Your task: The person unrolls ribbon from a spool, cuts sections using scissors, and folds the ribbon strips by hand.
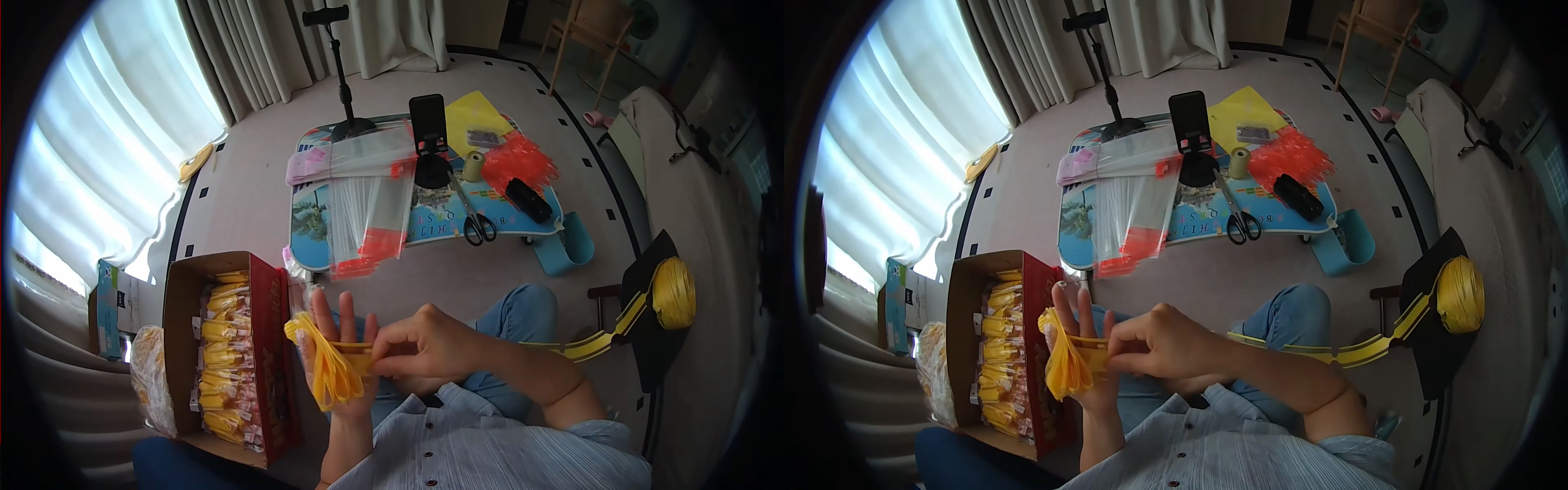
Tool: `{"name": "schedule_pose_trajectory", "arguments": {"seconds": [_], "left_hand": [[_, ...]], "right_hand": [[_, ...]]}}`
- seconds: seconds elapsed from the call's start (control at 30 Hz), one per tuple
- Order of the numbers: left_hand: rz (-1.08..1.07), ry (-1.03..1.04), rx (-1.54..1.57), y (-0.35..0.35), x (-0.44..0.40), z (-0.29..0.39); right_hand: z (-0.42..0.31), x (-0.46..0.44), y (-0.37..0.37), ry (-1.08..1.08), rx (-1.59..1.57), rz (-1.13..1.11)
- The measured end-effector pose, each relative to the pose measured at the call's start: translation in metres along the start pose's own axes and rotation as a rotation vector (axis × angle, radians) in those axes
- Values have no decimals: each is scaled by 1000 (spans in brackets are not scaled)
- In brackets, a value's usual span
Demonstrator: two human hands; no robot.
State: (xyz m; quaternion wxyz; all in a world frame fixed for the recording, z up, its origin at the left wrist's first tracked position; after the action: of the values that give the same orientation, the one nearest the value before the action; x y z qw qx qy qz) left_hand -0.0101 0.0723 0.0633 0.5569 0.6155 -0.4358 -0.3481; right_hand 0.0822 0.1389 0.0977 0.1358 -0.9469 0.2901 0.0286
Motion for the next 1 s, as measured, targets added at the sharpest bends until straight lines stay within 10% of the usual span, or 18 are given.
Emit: {"name": "schedule_pose_trajectory", "arguments": {"seconds": [0.5, 0.8, 1.0], "left_hand": [[-1, 133, -308, -13, 2, 14], [-63, 407, -839, -4, 3, 20], [-27, 283, -584, -7, 4, 18]], "right_hand": [[-2, 8, 1, -130, 5, 163], [10, 6, 10, 89, 59, 226], [43, 6, 25, 393, -348, 131]]}}
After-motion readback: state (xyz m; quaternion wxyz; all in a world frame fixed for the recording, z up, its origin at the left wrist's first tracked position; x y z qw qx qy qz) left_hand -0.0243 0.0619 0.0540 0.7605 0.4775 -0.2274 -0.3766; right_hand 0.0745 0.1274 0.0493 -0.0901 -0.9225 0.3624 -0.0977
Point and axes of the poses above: each hand's wrist, its own x-axis away from the middle knuckle, its own y-axis out of the palm, z = x × y, the point moved 6 cm from there along -x, towards the middle knuckle, and after that the axes turned 12 degrees about z, right-handed, at the moved point
